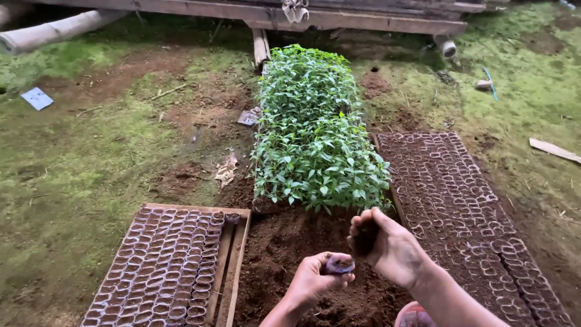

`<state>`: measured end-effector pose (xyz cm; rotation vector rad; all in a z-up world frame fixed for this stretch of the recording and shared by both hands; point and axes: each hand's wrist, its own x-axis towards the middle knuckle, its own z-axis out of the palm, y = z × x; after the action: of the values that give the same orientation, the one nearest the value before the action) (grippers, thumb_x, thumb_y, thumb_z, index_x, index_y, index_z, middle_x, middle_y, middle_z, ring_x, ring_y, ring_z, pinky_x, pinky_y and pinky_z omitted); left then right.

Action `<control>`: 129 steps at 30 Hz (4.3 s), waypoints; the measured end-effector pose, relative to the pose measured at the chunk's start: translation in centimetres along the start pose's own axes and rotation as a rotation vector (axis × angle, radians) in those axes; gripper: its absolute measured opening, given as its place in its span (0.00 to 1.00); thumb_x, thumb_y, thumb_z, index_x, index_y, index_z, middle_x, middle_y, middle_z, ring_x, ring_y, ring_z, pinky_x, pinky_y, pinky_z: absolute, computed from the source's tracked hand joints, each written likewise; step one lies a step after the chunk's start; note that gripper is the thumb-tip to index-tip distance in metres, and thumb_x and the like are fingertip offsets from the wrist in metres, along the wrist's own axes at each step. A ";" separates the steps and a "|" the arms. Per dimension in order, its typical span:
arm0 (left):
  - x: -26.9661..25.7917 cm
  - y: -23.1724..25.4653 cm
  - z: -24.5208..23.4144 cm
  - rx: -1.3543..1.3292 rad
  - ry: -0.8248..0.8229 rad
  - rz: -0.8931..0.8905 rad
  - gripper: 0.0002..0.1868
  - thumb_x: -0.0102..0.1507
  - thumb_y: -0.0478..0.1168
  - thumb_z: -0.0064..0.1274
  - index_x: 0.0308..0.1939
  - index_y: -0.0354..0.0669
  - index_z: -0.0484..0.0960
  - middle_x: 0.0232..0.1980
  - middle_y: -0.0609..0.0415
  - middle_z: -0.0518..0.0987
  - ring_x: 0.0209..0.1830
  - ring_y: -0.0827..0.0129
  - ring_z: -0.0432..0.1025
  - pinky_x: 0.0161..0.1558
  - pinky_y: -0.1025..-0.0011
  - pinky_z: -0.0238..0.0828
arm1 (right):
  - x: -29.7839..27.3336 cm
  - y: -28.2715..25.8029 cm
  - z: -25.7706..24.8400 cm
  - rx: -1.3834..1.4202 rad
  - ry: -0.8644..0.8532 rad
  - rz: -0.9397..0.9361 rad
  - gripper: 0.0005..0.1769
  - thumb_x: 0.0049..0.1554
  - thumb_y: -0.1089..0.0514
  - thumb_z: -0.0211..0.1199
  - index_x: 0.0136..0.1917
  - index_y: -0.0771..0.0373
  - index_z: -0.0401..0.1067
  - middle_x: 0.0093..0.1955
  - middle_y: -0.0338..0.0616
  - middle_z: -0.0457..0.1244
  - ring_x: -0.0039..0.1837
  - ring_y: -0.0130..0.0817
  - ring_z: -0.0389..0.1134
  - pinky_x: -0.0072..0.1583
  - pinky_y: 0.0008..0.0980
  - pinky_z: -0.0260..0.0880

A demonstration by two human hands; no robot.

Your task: The person fills small plastic seedling pots with soil from a pile on the ground. They scoop soil with their hands, pack it into the pots, and place the filled pots into a wooden tray. The person repeats this process for multiple pots.

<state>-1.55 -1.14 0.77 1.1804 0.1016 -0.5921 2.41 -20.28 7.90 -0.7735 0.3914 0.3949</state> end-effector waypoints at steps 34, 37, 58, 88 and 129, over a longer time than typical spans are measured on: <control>0.3 1.5 -0.4 0.019 -0.023 0.158 0.15 0.57 0.28 0.68 0.48 0.39 0.85 0.35 0.56 0.83 0.28 0.78 0.72 0.30 0.77 0.74 | -2.2 1.4 -0.1 -1.610 -0.512 -0.639 0.34 0.49 0.76 0.46 0.59 0.50 0.79 0.77 0.45 0.57 0.84 0.50 0.43 0.78 0.54 0.43; 0.1 1.7 -0.5 0.021 -0.036 0.137 0.12 0.61 0.29 0.65 0.47 0.40 0.85 0.40 0.52 0.85 0.33 0.75 0.76 0.35 0.78 0.75 | -2.1 1.2 -0.2 -1.685 -0.436 -0.720 0.36 0.48 0.77 0.48 0.60 0.47 0.78 0.77 0.43 0.57 0.84 0.48 0.45 0.77 0.53 0.44; -0.3 2.5 -0.8 0.162 -0.082 0.048 0.19 0.54 0.33 0.71 0.48 0.38 0.87 0.40 0.54 0.85 0.35 0.76 0.77 0.40 0.78 0.82 | -2.4 -0.1 -1.1 -1.925 -0.460 -0.812 0.14 0.52 0.61 0.66 0.52 0.48 0.79 0.75 0.43 0.59 0.82 0.51 0.47 0.77 0.63 0.37; -1.3 3.8 -2.1 -0.471 -0.448 -0.136 0.40 0.67 0.58 0.48 0.75 0.34 0.63 0.58 0.39 0.76 0.41 0.59 0.80 0.46 0.68 0.85 | -3.3 -2.0 1.9 -1.477 -0.647 -0.802 0.08 0.58 0.62 0.65 0.49 0.50 0.78 0.77 0.48 0.57 0.85 0.53 0.47 0.77 0.55 0.55; -0.4 4.6 -2.8 0.474 0.066 0.109 0.16 0.51 0.35 0.72 0.41 0.52 0.87 0.45 0.62 0.88 0.42 0.81 0.78 0.48 0.83 0.79 | 13.3 23.6 -31.4 -2.097 -0.094 -0.018 0.30 0.55 0.43 0.67 0.65 0.51 0.59 0.61 0.48 0.55 0.61 0.53 0.66 0.61 0.54 0.71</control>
<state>1.00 2.61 3.67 1.6542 -0.0511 -0.4939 -3.50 -25.33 -32.81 -2.7603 -0.3153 0.7722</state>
